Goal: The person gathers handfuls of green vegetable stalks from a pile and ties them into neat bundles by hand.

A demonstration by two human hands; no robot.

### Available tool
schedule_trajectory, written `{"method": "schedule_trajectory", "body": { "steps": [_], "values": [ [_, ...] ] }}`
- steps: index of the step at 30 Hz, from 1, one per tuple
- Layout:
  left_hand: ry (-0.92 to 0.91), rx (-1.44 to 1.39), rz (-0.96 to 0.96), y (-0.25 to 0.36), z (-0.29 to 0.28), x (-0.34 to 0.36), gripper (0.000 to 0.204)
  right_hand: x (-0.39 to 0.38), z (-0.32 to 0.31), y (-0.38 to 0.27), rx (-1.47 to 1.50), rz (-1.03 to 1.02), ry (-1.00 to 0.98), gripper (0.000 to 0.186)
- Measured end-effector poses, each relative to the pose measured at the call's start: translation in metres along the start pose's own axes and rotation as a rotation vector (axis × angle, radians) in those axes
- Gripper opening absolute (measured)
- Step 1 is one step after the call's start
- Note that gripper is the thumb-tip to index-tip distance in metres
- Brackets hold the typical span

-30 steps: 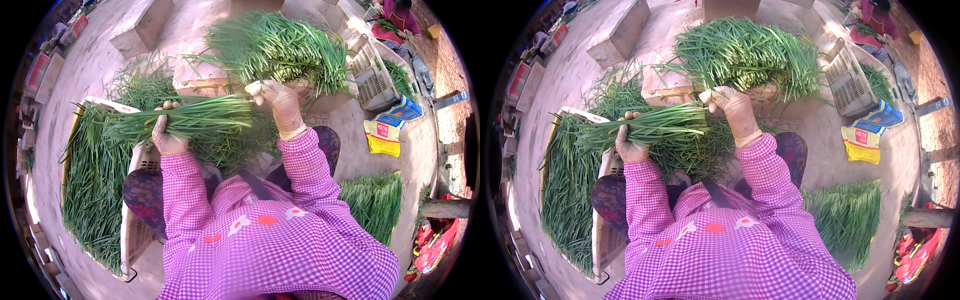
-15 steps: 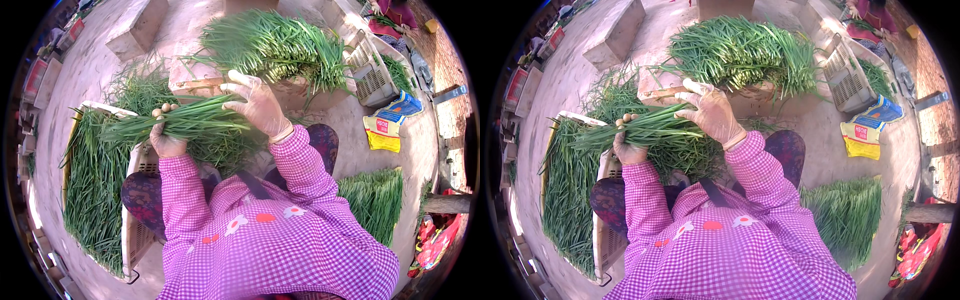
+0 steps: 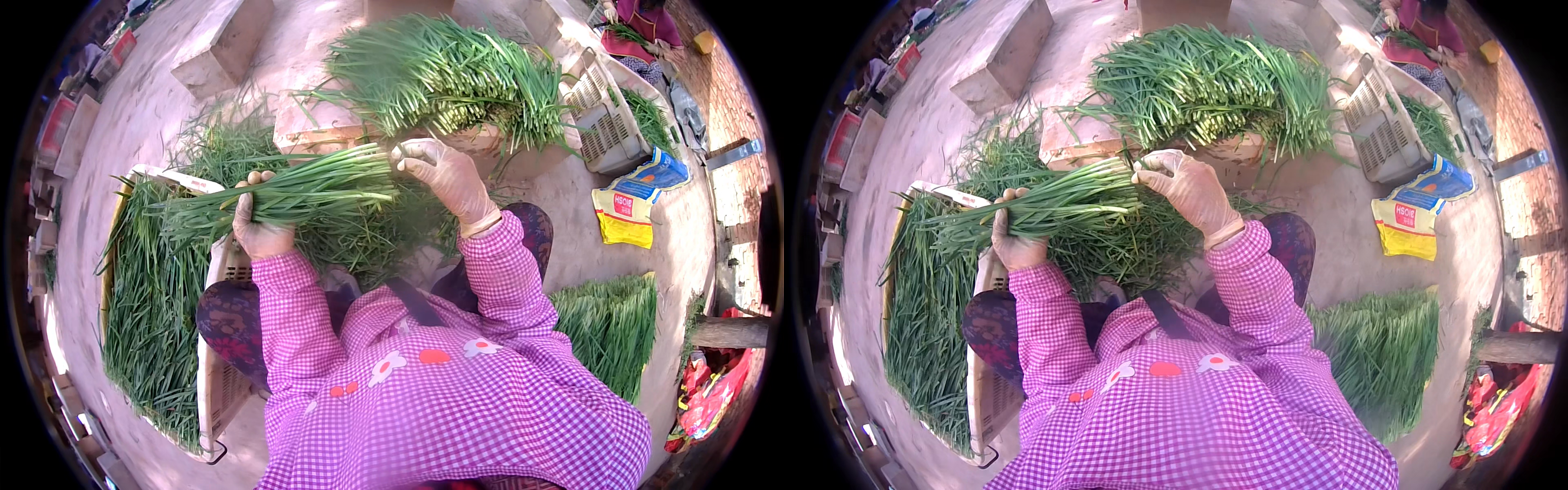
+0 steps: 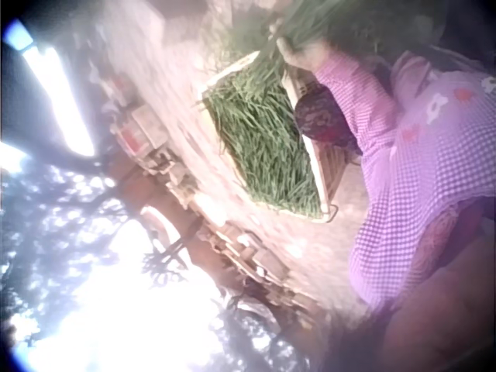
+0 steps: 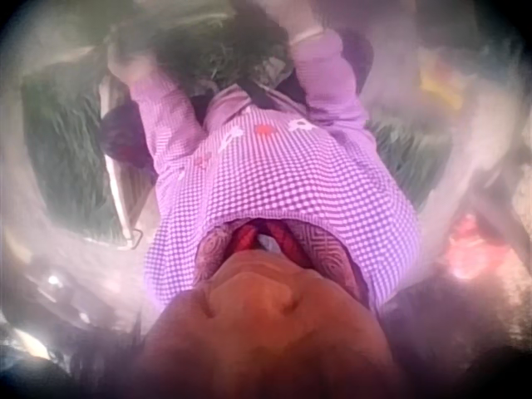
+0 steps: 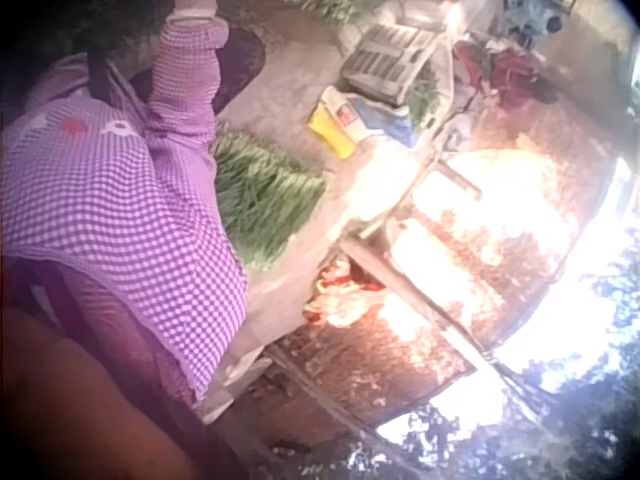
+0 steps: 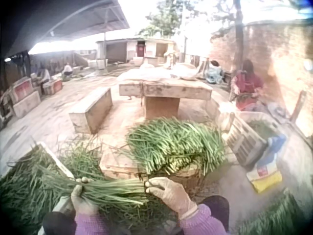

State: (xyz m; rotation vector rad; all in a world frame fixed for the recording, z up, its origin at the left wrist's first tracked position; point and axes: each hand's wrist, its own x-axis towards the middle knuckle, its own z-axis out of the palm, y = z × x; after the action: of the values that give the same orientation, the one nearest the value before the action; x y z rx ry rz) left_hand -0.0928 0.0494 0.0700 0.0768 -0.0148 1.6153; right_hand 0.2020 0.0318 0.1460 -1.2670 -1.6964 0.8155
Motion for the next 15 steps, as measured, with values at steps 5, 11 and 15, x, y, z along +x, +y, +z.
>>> {"method": "schedule_trajectory", "body": {
  "steps": [5,11,15],
  "values": [
    [0.001,0.014,0.027,0.001,0.000,0.002,0.024,0.000,0.016,0.008,-0.212,-0.172,0.230,0.017],
    [0.103,-0.052,-0.012,0.009,0.001,0.003,0.023,-0.003,-0.049,0.072,-0.813,-0.062,0.382,0.036],
    [0.109,-0.064,-0.075,0.013,-0.002,0.002,0.021,0.001,-0.015,0.035,-0.473,-0.241,0.038,0.046]
  ]
}}
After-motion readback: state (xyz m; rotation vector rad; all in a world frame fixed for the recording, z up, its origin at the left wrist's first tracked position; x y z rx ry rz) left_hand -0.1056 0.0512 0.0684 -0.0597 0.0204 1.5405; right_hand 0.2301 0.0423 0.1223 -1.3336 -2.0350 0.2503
